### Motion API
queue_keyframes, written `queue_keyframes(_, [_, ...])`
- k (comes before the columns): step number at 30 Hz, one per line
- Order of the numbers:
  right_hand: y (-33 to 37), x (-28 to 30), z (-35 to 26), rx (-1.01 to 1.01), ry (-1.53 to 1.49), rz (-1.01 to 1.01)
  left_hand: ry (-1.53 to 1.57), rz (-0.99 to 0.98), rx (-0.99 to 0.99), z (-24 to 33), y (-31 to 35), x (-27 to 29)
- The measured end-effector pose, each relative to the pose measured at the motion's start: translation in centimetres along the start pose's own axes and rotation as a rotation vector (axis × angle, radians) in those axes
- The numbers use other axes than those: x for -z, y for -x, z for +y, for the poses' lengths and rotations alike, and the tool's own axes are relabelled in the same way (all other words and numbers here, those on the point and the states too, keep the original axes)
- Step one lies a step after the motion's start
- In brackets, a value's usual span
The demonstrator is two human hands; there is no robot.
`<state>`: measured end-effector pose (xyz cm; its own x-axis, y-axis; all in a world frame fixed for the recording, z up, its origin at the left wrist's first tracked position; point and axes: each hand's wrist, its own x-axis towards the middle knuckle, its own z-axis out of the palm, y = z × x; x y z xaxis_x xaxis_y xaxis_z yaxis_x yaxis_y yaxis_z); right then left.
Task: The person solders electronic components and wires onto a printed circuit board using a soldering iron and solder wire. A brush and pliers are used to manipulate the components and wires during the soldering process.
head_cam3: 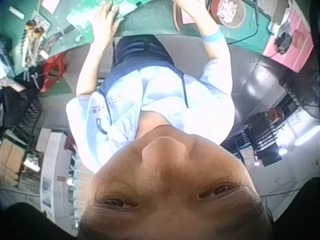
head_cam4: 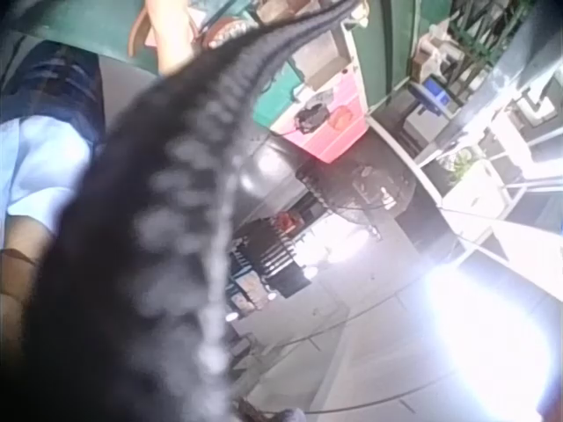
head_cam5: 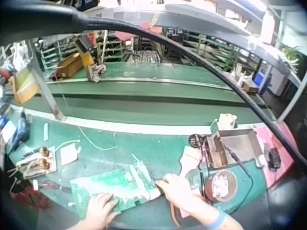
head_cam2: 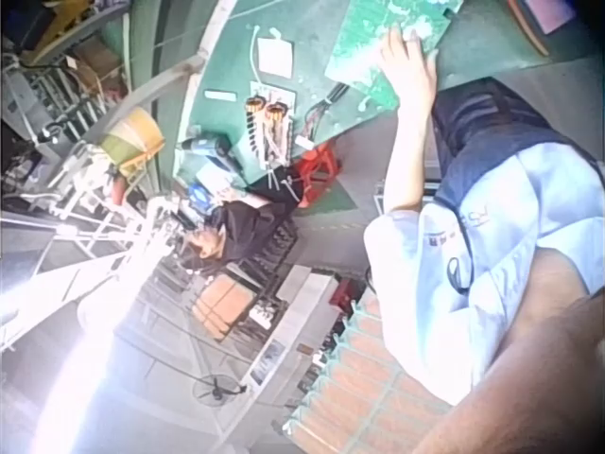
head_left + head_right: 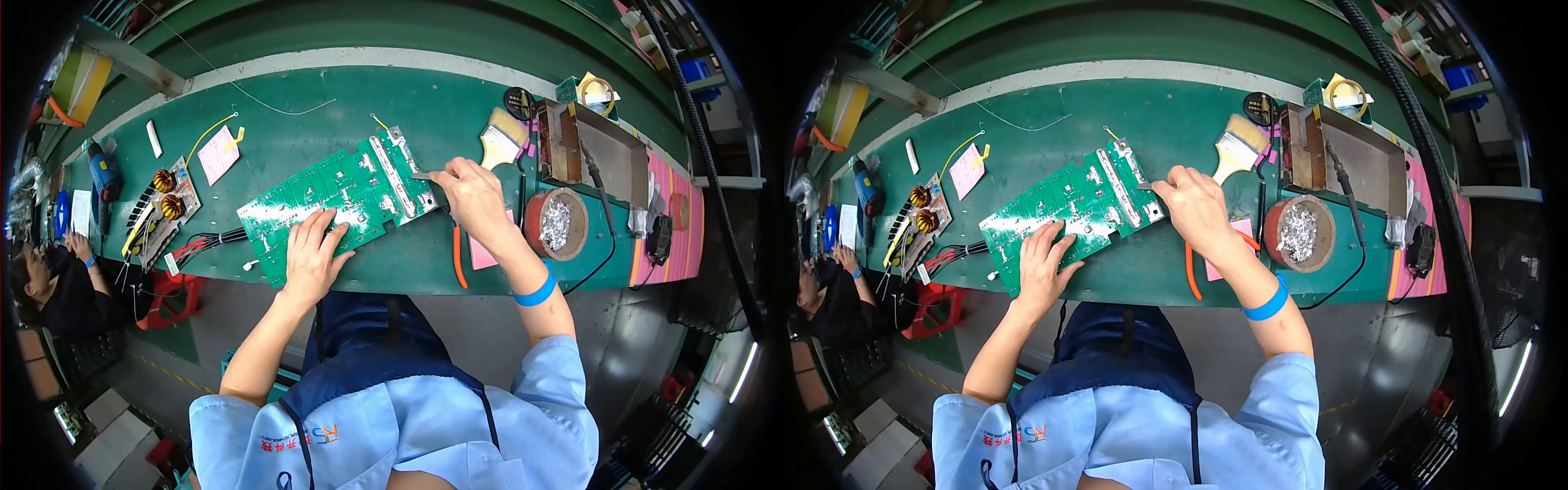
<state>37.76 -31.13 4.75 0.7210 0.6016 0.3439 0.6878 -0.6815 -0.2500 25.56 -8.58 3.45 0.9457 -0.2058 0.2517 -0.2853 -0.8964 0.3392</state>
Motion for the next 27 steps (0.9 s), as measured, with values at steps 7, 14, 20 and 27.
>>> queue_keyframes(7, [-2.0, -0.1, -0.8, -0.021, -0.004, -0.01, 0.014, -0.003, 0.008, 0.0, -0.1, 0.1])
queue_keyframes(14, [-3.5, -1.5, -0.9, 0.02, 0.054, 0.033, 0.024, 0.001, 0.006, 0.0, -0.1, 0.1])
queue_keyframes(20, [-4.2, -2.1, -1.1, 0.038, 0.084, 0.06, 0.039, 0.009, 0.003, -0.2, -0.1, 0.2])
queue_keyframes(27, [-5.0, -2.5, -1.4, 0.03, 0.114, 0.056, 0.058, 0.01, -0.02, -0.3, -0.2, 0.2])
